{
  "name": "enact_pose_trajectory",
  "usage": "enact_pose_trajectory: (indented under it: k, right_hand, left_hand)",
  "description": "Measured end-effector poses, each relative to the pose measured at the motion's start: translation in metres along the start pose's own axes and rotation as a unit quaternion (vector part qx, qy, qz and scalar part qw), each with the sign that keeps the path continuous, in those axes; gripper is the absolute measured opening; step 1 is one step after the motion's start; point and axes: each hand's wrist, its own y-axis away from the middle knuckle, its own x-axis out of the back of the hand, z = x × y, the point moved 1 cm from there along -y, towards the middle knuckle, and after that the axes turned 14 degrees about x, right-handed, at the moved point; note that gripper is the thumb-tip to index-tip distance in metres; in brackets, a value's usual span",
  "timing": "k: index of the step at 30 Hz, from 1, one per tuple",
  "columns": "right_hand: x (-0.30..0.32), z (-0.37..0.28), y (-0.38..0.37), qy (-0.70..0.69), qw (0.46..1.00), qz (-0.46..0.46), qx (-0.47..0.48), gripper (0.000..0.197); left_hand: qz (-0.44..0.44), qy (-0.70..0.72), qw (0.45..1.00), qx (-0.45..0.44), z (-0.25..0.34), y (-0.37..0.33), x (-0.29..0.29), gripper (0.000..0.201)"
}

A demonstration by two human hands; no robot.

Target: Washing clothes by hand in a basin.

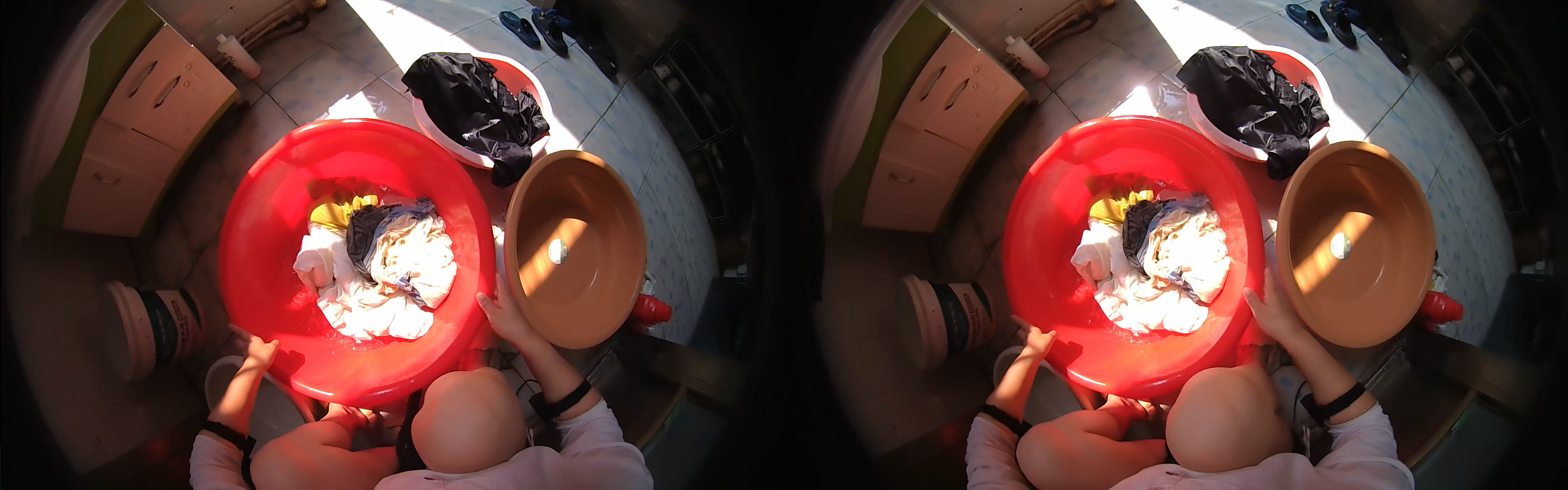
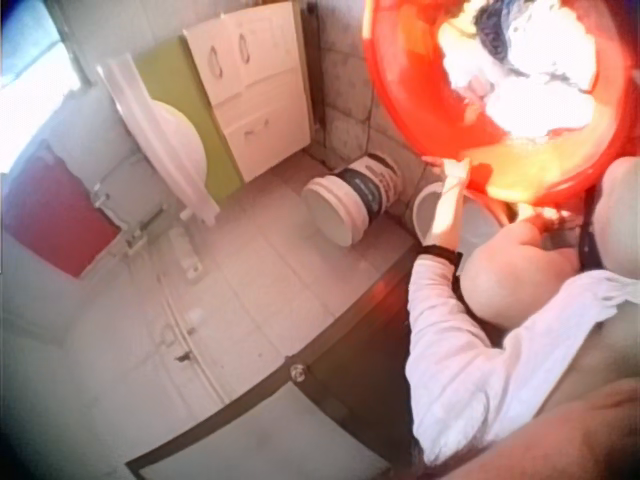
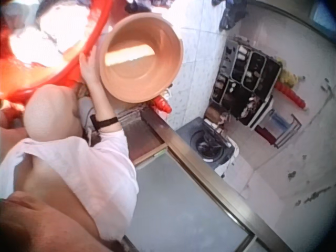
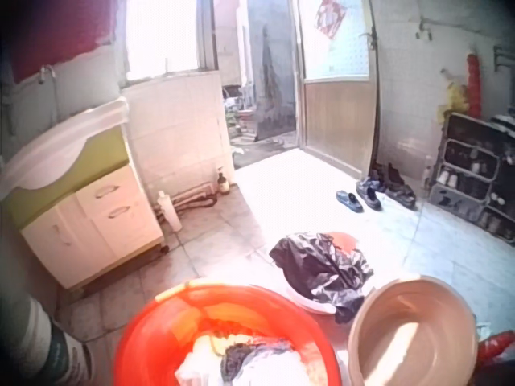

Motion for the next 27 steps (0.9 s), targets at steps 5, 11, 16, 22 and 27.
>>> enact_pose_trajectory:
  k: [5,11,16,22,27]
  right_hand:
    - [0.036,-0.051,0.048,0.209,0.947,0.21,0.122,0.046]
    - [0.093,0.011,0.113,-0.013,0.841,0.491,-0.226,0.059]
    - [0.083,0.033,0.093,-0.32,0.795,0.423,-0.293,0.054]
    - [0.101,0.069,0.016,-0.402,0.834,0.337,-0.169,0.035]
    - [0.123,0.029,-0.036,-0.334,0.9,0.235,-0.152,0.045]
  left_hand:
    - [0.065,-0.386,0.906,-0.158,0.055,0.094,0.08,0.101]
    - [-0.02,-0.357,0.778,-0.517,0.167,0.078,0.004,0.09]
    - [-0.027,-0.397,0.716,-0.573,0.277,0.093,-0.041,0.098]
    - [-0.041,-0.197,0.905,-0.375,0.337,0.054,-0.039,0.091]
    - [-0.042,-0.08,0.978,-0.188,0.314,-0.013,-0.029,0.078]
